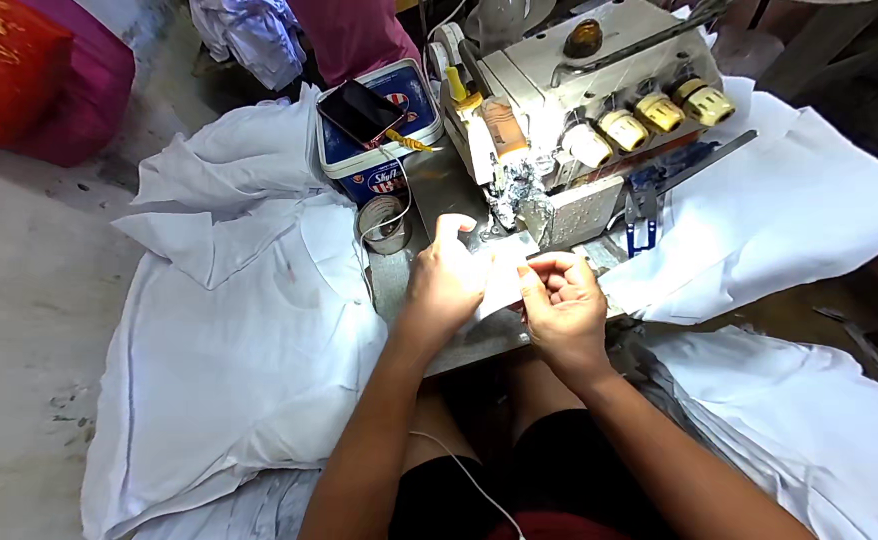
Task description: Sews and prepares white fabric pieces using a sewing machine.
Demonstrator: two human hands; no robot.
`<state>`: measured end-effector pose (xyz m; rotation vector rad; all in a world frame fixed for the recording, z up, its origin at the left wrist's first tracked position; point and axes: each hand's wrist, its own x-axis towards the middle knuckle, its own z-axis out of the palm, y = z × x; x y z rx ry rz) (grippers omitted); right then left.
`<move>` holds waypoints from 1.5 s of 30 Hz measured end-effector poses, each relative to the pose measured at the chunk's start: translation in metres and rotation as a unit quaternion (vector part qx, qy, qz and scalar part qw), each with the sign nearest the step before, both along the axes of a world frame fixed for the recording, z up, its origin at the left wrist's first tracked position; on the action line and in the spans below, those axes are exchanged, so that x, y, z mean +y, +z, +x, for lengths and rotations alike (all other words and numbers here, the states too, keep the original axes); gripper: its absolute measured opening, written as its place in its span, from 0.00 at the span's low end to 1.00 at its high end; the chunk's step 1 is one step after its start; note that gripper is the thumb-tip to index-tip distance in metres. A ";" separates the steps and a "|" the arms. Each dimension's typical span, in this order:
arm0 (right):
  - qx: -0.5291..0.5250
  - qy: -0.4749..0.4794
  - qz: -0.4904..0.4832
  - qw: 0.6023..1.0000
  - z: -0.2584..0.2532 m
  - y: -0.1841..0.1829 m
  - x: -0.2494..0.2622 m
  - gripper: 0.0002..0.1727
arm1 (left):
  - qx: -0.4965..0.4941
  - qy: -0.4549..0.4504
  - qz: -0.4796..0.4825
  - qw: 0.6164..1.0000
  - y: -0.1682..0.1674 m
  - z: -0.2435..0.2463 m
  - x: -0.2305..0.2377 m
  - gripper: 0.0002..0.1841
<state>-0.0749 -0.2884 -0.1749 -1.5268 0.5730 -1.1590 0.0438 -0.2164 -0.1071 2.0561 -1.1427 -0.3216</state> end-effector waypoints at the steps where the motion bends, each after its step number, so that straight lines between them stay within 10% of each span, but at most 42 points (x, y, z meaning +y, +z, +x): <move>1: 0.000 -0.004 0.020 1.000 0.002 0.001 -0.003 0.07 | -0.013 0.004 0.023 1.000 0.003 0.000 -0.007 0.21; 22: 0.041 -0.033 0.123 0.991 0.015 0.008 -0.026 0.13 | -0.064 0.108 0.099 0.987 0.008 0.024 -0.050 0.26; 34: 0.022 0.117 0.109 0.987 0.000 -0.006 -0.007 0.06 | -0.101 0.100 -0.028 0.989 -0.020 -0.026 0.022 0.18; 45: -0.021 0.144 0.231 0.962 -0.008 -0.009 -0.026 0.13 | 0.059 -0.127 -0.038 0.989 -0.049 -0.061 0.029 0.23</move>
